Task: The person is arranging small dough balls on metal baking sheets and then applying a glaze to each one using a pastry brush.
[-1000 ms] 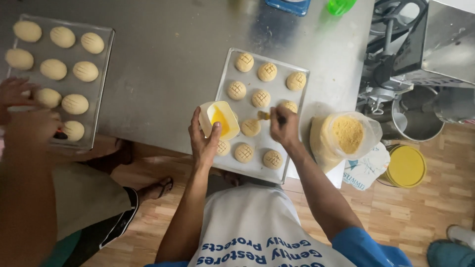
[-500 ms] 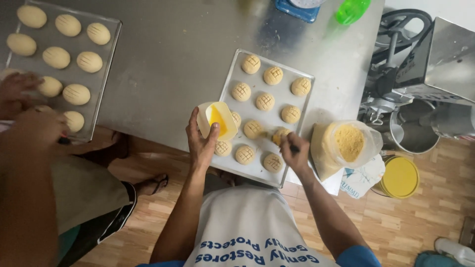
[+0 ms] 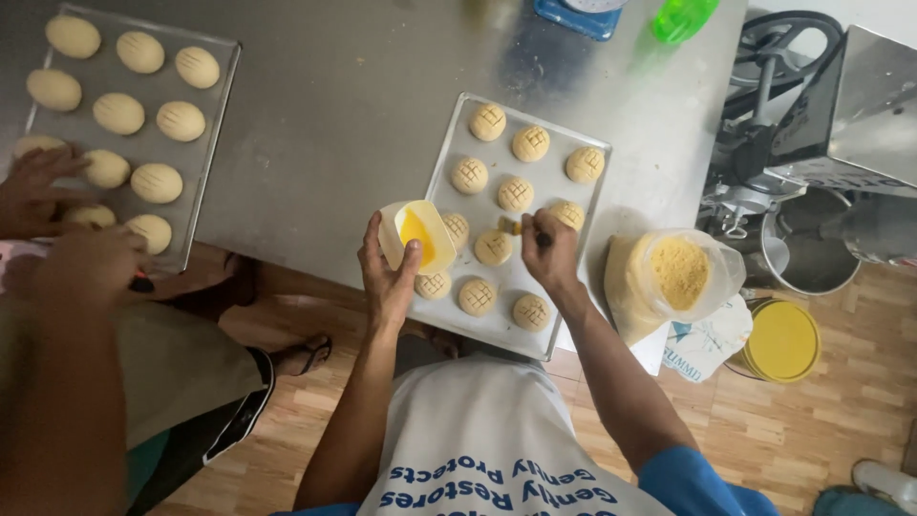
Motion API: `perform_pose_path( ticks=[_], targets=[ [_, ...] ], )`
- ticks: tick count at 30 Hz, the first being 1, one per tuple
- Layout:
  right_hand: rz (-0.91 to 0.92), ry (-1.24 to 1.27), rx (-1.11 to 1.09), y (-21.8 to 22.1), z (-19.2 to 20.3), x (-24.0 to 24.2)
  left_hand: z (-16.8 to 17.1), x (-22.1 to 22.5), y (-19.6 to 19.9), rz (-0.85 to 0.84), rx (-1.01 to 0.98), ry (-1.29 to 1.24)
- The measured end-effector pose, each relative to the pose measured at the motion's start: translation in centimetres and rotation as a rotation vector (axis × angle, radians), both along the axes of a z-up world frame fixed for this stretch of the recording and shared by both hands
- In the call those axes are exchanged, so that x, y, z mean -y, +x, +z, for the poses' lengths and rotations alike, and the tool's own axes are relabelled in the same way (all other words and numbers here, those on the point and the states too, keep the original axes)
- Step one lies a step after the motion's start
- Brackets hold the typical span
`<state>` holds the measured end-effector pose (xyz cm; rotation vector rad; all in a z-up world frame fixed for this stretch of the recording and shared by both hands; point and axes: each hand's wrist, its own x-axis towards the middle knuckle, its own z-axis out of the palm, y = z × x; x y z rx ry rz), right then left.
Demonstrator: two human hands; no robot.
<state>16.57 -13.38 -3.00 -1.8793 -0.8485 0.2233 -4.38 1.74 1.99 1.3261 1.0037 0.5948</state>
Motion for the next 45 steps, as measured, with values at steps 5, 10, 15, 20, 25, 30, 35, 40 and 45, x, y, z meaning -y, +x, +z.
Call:
perform_pose_path(
  ticks=[5, 10, 15, 20, 25, 30, 35, 40, 45],
  targets=[
    [0.123, -0.044, 0.002, -1.6, 0.1, -1.1, 0.0, -0.4, -0.4, 0.039, 0.011, -0.006],
    [0.011, 0.137, -0.05, -2.3, 2.2, -4.0, -0.4, -0.7, -1.0, 0.094, 0.009, 0.005],
    [0.072, 0.099, -0.05, -1.1, -1.1, -4.8, -0.7, -1.3, -1.4, 0.102, 0.029, 0.013],
    [0.086, 0.079, 0.198, -1.9, -0.8, -4.3, -1.6, -1.7, -2.3, 0.132, 0.044, 0.033],
    [0.38, 0.113, 0.07, -4.3, -3.5, -3.6, -1.6, -1.9, -3.0, 0.13, 0.049, 0.03],
    [0.129, 0.094, 0.129, 0.6, -1.5, -4.6, -0.5, -1.8, -3.6, 0.151, 0.052, 0.038],
    [0.293, 0.093, 0.046, -2.8, -1.2, -7.8, -1.1, -1.7, -3.4, 0.155, 0.083, 0.024],
    [0.12, -0.111, 0.224, 1.0, -1.6, -10.1, 0.2, -1.3, -3.8, 0.157, 0.071, 0.021],
    [0.213, -0.168, 0.185, -0.8, -1.1, -11.1, -0.4, -1.4, -3.9, 0.148, 0.065, 0.037]
  ],
)
